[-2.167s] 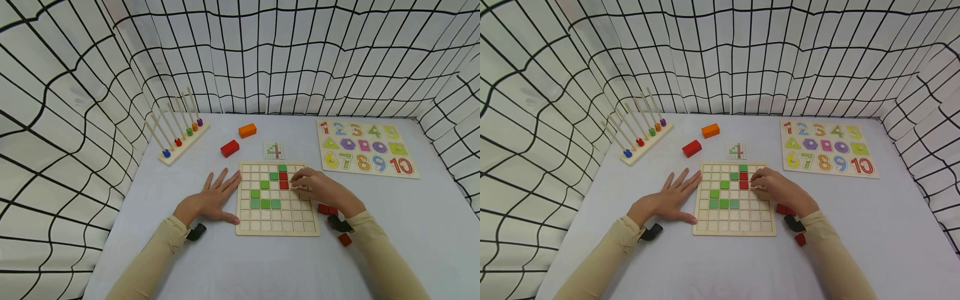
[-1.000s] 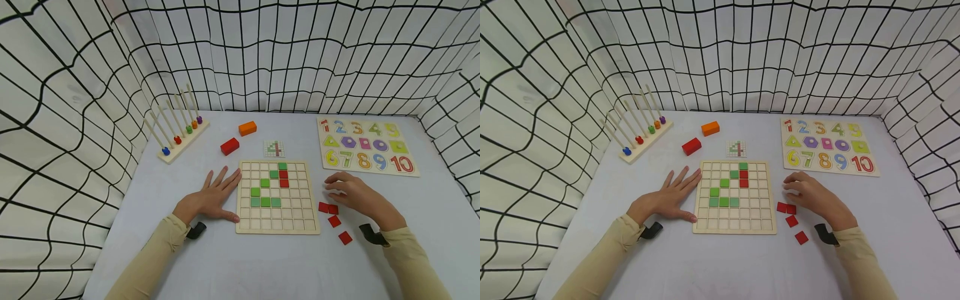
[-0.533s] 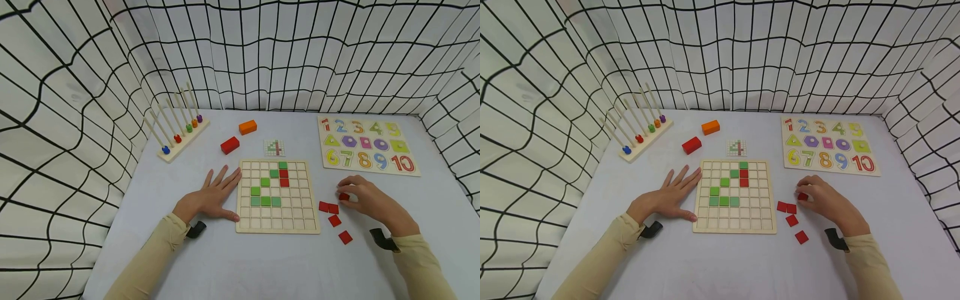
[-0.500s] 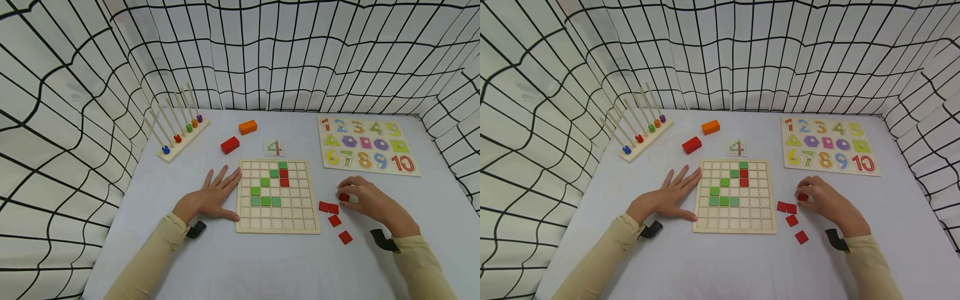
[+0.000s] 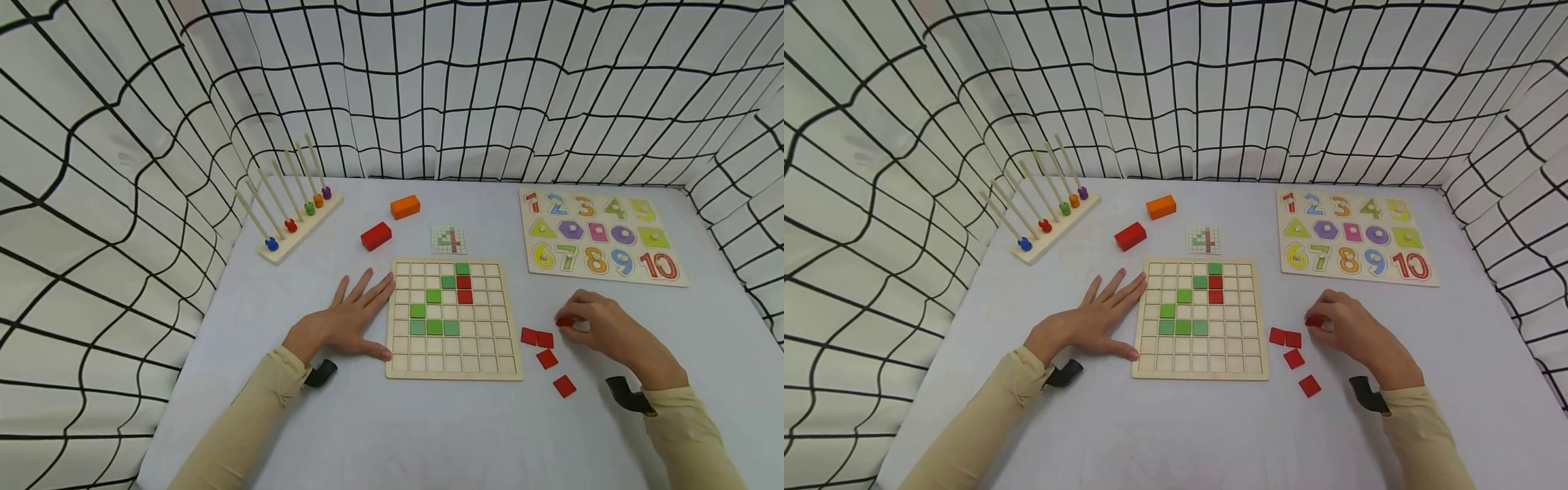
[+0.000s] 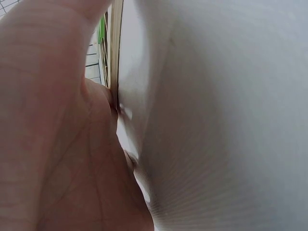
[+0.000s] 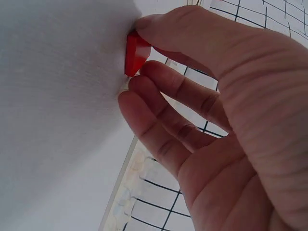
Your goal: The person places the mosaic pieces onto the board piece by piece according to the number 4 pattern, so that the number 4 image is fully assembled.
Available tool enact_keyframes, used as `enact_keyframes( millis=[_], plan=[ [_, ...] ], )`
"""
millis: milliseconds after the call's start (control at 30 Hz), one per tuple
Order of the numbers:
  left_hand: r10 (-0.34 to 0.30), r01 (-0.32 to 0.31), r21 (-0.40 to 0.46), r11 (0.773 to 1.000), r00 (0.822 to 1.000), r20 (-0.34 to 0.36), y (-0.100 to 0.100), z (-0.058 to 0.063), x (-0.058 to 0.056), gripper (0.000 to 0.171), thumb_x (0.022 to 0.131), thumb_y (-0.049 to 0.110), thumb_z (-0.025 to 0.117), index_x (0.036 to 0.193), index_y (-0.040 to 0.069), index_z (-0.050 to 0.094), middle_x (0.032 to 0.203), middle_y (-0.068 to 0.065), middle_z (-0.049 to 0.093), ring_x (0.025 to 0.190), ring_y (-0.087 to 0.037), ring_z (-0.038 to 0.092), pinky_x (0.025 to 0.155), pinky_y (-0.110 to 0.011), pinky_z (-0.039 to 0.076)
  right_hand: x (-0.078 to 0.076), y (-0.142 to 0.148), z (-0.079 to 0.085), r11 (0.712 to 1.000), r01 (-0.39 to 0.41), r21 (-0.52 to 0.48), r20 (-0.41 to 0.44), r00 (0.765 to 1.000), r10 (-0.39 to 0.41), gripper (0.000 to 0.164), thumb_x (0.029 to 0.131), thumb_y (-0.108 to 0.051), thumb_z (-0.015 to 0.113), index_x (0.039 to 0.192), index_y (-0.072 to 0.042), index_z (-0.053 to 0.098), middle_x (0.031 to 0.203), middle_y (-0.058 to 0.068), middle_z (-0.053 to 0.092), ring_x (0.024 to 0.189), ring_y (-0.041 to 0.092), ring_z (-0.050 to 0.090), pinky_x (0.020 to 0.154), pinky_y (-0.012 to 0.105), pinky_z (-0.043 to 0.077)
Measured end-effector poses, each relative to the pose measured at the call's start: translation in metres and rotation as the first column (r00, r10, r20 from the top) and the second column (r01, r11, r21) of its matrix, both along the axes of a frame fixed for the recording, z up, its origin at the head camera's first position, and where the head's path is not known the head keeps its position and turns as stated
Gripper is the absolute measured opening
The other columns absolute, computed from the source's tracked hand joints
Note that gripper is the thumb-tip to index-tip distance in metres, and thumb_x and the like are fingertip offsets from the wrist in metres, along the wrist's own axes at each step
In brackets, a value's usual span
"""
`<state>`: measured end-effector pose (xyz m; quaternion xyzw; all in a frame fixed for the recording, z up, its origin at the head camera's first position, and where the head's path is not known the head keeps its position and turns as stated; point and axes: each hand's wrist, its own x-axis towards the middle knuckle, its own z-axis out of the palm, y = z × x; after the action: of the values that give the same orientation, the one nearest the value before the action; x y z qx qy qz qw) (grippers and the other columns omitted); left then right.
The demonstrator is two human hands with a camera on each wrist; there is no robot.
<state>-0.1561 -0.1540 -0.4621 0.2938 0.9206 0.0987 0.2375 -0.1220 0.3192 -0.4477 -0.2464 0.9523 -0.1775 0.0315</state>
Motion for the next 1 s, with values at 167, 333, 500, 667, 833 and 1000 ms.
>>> enact_keyframes(
  millis=[167, 333, 500, 667, 833, 1000],
  plan=[
    [0.000, 0.000, -0.002, 1.000, 1.000, -0.001, 0.000, 0.000, 0.000, 0.131, 0.085, 0.075, 0.075, 0.174, 0.016, -0.002, 0.183, 0.000, -0.010, 0.169, -0.038, -0.018, 0.131, -0.070, -0.011, 0.000, 0.001, 0.000, 1.000, 0.018, 0.018, 0.035, 0.999, -0.019, 0.024, 0.080, -0.003, 0.091, 0.103, -0.007, 0.083, 0.098, 0.003, 0.070, 0.090, 0.016, 0.065, 0.080, 0.038, 0.066],
    [0.002, -0.002, -0.001, 1.000, 1.000, 0.000, 0.000, -0.002, 0.000, 0.131, 0.085, 0.075, 0.075, 0.174, 0.016, -0.002, 0.183, 0.000, -0.011, 0.169, -0.038, -0.018, 0.131, -0.070, -0.011, -0.001, 0.003, -0.002, 1.000, -0.010, 0.021, 0.024, 1.000, 0.009, 0.024, 0.080, -0.002, 0.091, 0.102, -0.009, 0.083, 0.098, 0.002, 0.069, 0.090, 0.015, 0.063, 0.078, 0.033, 0.065],
    [0.004, -0.004, 0.001, 1.000, 1.000, 0.002, 0.000, -0.002, 0.000, 0.131, 0.085, 0.075, 0.075, 0.174, 0.017, -0.002, 0.183, 0.001, -0.011, 0.168, -0.037, -0.018, 0.131, -0.070, -0.012, -0.002, 0.002, -0.003, 0.998, -0.062, -0.004, -0.051, 0.997, 0.061, 0.027, 0.077, 0.000, 0.092, 0.100, -0.011, 0.082, 0.097, 0.000, 0.068, 0.090, 0.013, 0.062, 0.076, 0.029, 0.064],
    [0.004, -0.004, -0.001, 1.000, 1.000, 0.001, 0.000, -0.001, 0.000, 0.131, 0.085, 0.075, 0.075, 0.174, 0.017, -0.002, 0.183, 0.001, -0.012, 0.168, -0.037, -0.018, 0.131, -0.070, -0.012, -0.005, -0.003, -0.002, 0.995, -0.099, -0.014, -0.097, 0.991, 0.097, 0.029, 0.076, 0.001, 0.093, 0.100, -0.011, 0.081, 0.096, -0.002, 0.066, 0.090, 0.012, 0.061, 0.075, 0.030, 0.064],
    [0.004, -0.005, 0.003, 1.000, 1.000, 0.004, 0.000, -0.001, 0.000, 0.131, 0.085, 0.075, 0.075, 0.174, 0.017, -0.002, 0.183, 0.001, -0.011, 0.168, -0.037, -0.018, 0.131, -0.070, -0.012, -0.009, -0.011, 0.001, 0.993, -0.115, -0.007, -0.094, 0.989, 0.114, 0.027, 0.078, 0.001, 0.092, 0.101, -0.011, 0.081, 0.097, -0.002, 0.065, 0.092, 0.012, 0.060, 0.075, 0.030, 0.064],
    [0.003, -0.003, 0.007, 1.000, 1.000, 0.002, -0.001, -0.002, -0.001, 0.131, 0.084, 0.076, 0.074, 0.174, 0.018, -0.002, 0.183, 0.001, -0.011, 0.168, -0.037, -0.018, 0.131, -0.070, -0.012, -0.012, -0.018, 0.002, 0.989, -0.145, -0.023, -0.123, 0.982, 0.142, 0.029, 0.076, 0.002, 0.093, 0.099, -0.010, 0.081, 0.096, -0.002, 0.065, 0.091, 0.012, 0.060, 0.074, 0.029, 0.064]
  ],
)
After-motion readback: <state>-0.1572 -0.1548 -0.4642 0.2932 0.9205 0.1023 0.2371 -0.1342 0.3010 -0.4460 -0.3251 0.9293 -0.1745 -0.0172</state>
